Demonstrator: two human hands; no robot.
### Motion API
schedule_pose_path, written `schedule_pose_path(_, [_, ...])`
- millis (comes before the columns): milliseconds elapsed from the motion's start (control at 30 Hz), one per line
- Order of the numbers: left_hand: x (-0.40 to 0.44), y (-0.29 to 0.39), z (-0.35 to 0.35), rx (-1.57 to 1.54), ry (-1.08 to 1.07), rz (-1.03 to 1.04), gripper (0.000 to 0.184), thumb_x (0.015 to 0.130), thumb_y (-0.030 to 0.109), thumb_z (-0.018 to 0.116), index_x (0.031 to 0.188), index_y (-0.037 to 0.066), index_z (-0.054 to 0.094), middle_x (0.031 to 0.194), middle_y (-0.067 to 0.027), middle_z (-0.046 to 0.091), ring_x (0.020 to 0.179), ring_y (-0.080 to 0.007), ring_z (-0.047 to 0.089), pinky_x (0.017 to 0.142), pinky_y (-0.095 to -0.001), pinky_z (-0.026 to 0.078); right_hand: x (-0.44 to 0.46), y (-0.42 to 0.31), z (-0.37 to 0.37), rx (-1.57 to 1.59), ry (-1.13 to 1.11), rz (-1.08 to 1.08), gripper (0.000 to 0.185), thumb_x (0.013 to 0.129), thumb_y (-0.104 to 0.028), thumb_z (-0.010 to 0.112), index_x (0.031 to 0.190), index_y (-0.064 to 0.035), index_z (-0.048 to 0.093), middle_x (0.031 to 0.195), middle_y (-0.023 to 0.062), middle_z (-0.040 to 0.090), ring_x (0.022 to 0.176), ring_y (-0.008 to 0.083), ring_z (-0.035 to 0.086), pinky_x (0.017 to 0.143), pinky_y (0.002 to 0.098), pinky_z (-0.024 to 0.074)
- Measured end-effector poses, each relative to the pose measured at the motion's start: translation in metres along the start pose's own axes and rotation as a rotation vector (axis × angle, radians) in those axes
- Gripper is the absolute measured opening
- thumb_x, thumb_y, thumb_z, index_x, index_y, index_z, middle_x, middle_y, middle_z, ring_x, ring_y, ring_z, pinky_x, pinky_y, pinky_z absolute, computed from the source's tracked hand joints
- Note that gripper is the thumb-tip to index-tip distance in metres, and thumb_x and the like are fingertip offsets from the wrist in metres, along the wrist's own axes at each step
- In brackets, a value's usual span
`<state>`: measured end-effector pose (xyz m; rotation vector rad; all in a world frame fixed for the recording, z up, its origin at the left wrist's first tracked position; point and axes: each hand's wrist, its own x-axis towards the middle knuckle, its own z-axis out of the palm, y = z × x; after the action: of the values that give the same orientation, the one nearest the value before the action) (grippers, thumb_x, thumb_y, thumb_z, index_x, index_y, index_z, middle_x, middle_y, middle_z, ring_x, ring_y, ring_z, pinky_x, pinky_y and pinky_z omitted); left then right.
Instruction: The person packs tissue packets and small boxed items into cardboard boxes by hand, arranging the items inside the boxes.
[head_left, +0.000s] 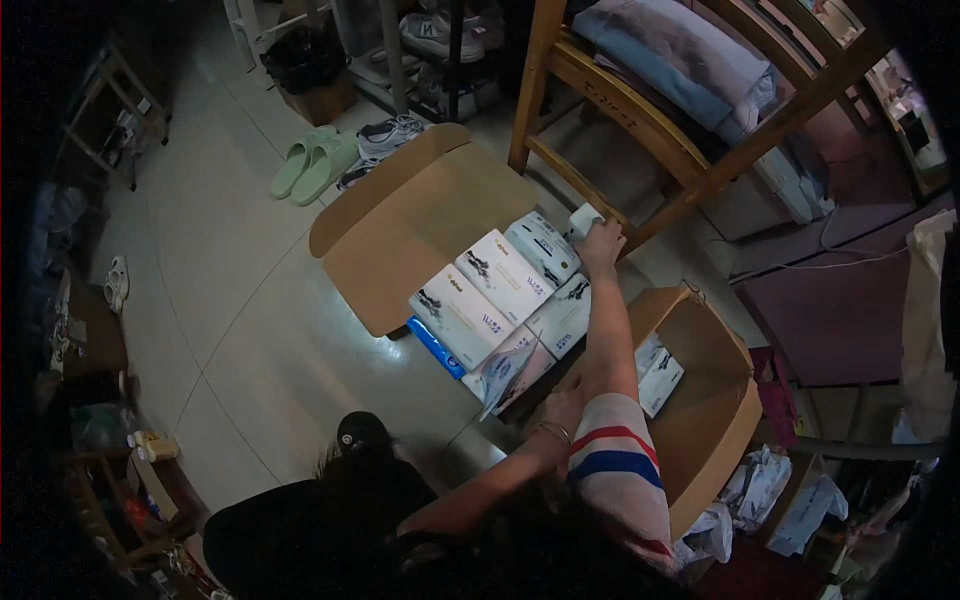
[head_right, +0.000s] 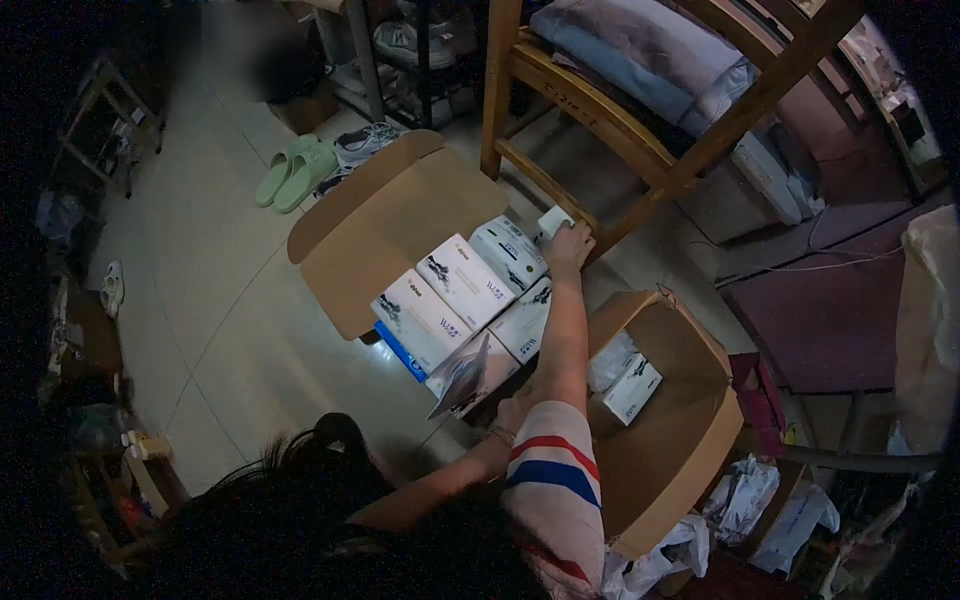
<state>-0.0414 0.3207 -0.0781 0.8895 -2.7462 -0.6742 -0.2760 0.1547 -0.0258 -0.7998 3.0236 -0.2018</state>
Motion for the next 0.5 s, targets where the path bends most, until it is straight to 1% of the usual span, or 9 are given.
schedule_pose_path(33, [0.004, -0.002, -0.014, -0.285, -0.282, -0.05, 0.047, 0.078, 0.031, 0.051, 0.121, 0.014, 0.045, 0.079, -0.014, 0.063, 0.065, -0.0285, 0.064, 0.054, -0.0377, 0.052, -0.002, 0.001, 0.0, -0.003, -0.008, 0.004, 0.046, 0.061, -0.022, 0.074, 0.099, -0.0019, 0.056, 0.115, 0.0159, 0.044, 0.112, 0.031, 0.04, 0.093, 0.0426, 0.0332])
schedule_pose_path(67, [0.007, -0.002, -0.044, -0.29, -0.292, -0.049, 0.047, 0.078, 0.031, 0.051, 0.121, 0.014, 0.045, 0.079, -0.014, 0.063, 0.065, -0.0285, 0.064, 0.054, -0.0377, 0.052, -0.002, 0.004, 0.0, 0.036, 0.005, -0.045, 0.047, 0.061, -0.022, 0.074, 0.099, -0.002, 0.056, 0.114, 0.0156, 0.044, 0.111, 0.0311, 0.04, 0.092, 0.0422, 0.0334])
schedule_pose_path(133, [0.015, 0.001, -0.105, -0.238, -0.428, -0.004, 0.046, 0.078, 0.03, 0.051, 0.121, 0.013, 0.045, 0.078, -0.0133, 0.063, 0.066, -0.0278, 0.064, 0.054, -0.0374, 0.052, -0.008, 0.003, -0.004, 0.056, 0.044, -0.112, 0.052, 0.06, -0.023, 0.075, 0.104, -0.0028, 0.055, 0.112, 0.0152, 0.045, 0.11, 0.0307, 0.041, 0.092, 0.0415, 0.0337])
schedule_pose_path(167, [0.013, 0.003, -0.103, -0.236, -0.424, 0.004, 0.046, 0.078, 0.03, 0.051, 0.121, 0.013, 0.045, 0.078, -0.0133, 0.063, 0.066, -0.0278, 0.064, 0.054, -0.0374, 0.052, -0.006, 0.005, -0.001, 0.056, 0.053, -0.109, 0.052, 0.06, -0.023, 0.075, 0.104, -0.0028, 0.055, 0.112, 0.0152, 0.045, 0.11, 0.0307, 0.041, 0.092, 0.0415, 0.0337])
schedule_pose_path(267, [0.012, -0.001, -0.102, -0.316, -0.229, -0.05, 0.036, 0.079, 0.027, 0.051, 0.112, 0.014, 0.053, 0.077, -0.012, 0.063, 0.066, -0.0264, 0.064, 0.055, -0.0366, 0.052, 0.005, 0.002, 0.017, 0.03, 0.098, -0.032, 0.058, 0.059, -0.024, 0.076, 0.108, -0.0044, 0.052, 0.111, 0.0154, 0.045, 0.109, 0.0297, 0.042, 0.091, 0.0418, 0.0342])
schedule_pose_path(333, [0.013, -0.001, -0.108, -0.242, -0.29, -0.004, 0.027, 0.079, 0.025, 0.051, 0.103, 0.013, 0.057, 0.077, -0.0109, 0.064, 0.068, -0.0256, 0.064, 0.056, -0.0359, 0.052, 0.006, 0.001, 0.004, -0.096, -0.06, -0.008, 0.066, 0.057, -0.025, 0.077, 0.113, -0.0061, 0.047, 0.111, 0.0158, 0.045, 0.108, 0.0287, 0.043, 0.09, 0.0427, 0.035])
schedule_pose_path(433, [0.011, -0.001, -0.106, -0.288, -0.275, -0.024, 0.019, 0.079, 0.022, 0.051, 0.091, 0.013, 0.061, 0.077, -0.0094, 0.064, 0.07, -0.025, 0.064, 0.058, -0.0359, 0.052, -0.001, 0.0, 0.002, -0.039, 0.014, -0.017, 0.077, 0.054, -0.026, 0.078, 0.118, -0.0065, 0.04, 0.112, 0.0154, 0.045, 0.11, 0.0284, 0.042, 0.092, 0.0426, 0.0345])
schedule_pose_path(467, [0.011, -0.001, -0.103, -0.31, -0.264, -0.038, 0.017, 0.079, 0.022, 0.051, 0.088, 0.013, 0.062, 0.077, -0.009, 0.064, 0.07, -0.0249, 0.064, 0.058, -0.0359, 0.052, -0.003, 0.0, 0.002, -0.039, 0.009, -0.017, 0.077, 0.054, -0.026, 0.078, 0.118, -0.0065, 0.04, 0.112, 0.0154, 0.045, 0.11, 0.0284, 0.042, 0.092, 0.0426, 0.0345])
schedule_pose_path(500, [0.015, 0.001, -0.111, -0.257, -0.365, -0.041, 0.021, 0.079, 0.021, 0.05, 0.097, 0.013, 0.059, 0.077, -0.0091, 0.064, 0.07, -0.0257, 0.064, 0.059, -0.0365, 0.052, -0.004, 0.002, 0.002, -0.043, 0.011, -0.025, 0.082, 0.052, -0.027, 0.079, 0.12, -0.006, 0.037, 0.111, 0.0159, 0.048, 0.109, 0.0284, 0.045, 0.091, 0.0421, 0.0354])
